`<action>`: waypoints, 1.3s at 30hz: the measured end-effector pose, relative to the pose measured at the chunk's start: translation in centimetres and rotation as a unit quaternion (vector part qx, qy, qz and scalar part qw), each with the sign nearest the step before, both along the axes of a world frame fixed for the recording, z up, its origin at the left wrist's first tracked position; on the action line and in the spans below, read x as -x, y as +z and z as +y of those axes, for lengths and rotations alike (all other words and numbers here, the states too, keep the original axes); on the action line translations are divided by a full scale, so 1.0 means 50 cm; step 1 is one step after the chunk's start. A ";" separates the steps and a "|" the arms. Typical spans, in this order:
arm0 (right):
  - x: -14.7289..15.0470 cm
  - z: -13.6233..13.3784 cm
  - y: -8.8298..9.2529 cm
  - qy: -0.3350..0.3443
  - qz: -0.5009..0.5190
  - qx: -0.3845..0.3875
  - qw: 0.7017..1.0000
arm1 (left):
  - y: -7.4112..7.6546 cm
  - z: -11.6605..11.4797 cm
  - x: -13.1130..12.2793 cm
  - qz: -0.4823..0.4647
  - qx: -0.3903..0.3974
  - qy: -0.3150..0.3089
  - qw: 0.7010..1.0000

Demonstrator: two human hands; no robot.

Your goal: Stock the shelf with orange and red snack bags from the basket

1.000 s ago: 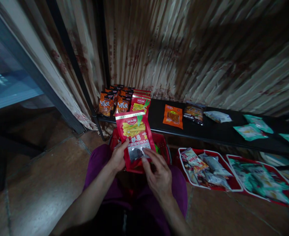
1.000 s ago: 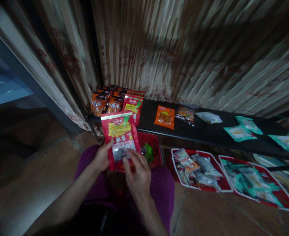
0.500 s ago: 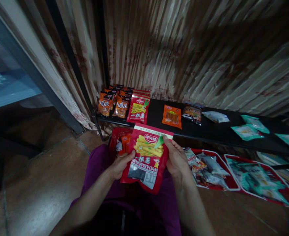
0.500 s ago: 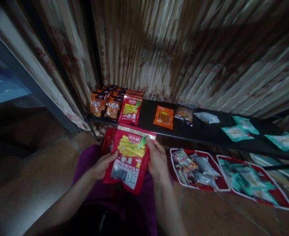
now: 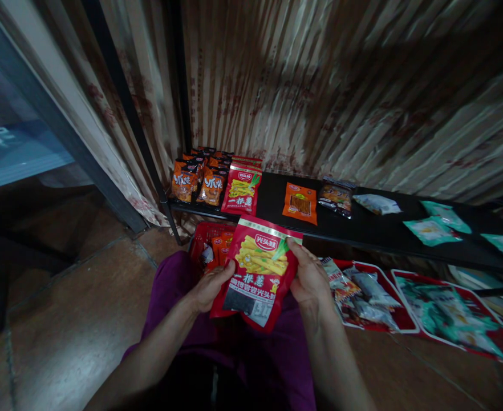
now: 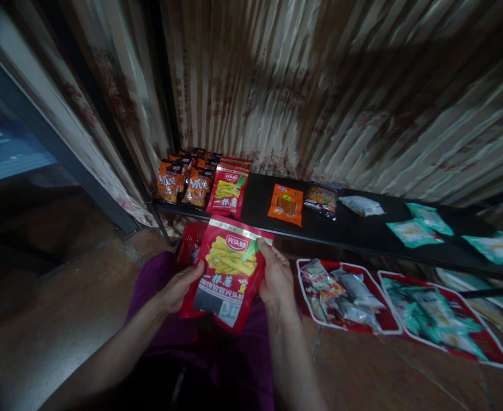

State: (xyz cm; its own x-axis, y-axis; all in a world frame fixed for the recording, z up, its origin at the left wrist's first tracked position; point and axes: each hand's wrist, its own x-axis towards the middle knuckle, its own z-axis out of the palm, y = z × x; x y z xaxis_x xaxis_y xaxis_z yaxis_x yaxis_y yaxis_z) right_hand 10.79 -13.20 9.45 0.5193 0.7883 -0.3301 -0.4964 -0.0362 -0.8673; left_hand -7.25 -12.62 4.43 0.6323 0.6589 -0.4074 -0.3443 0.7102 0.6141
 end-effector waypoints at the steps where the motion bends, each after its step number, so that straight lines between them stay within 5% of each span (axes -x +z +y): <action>1: 0.000 0.000 0.000 0.001 0.012 0.006 1.000 | -0.002 0.002 0.000 0.000 -0.001 0.004 1.000; 20: -0.002 0.008 -0.011 0.001 0.037 0.029 0.999 | 0.026 0.007 -0.009 0.043 -0.030 0.075 0.996; 33: 0.012 -0.021 -0.031 0.072 0.022 0.006 0.997 | 0.036 0.022 -0.025 0.077 0.054 0.192 0.977; 39: 0.018 -0.014 -0.036 0.033 0.023 -0.001 0.999 | 0.036 0.021 -0.028 0.051 0.072 0.195 0.977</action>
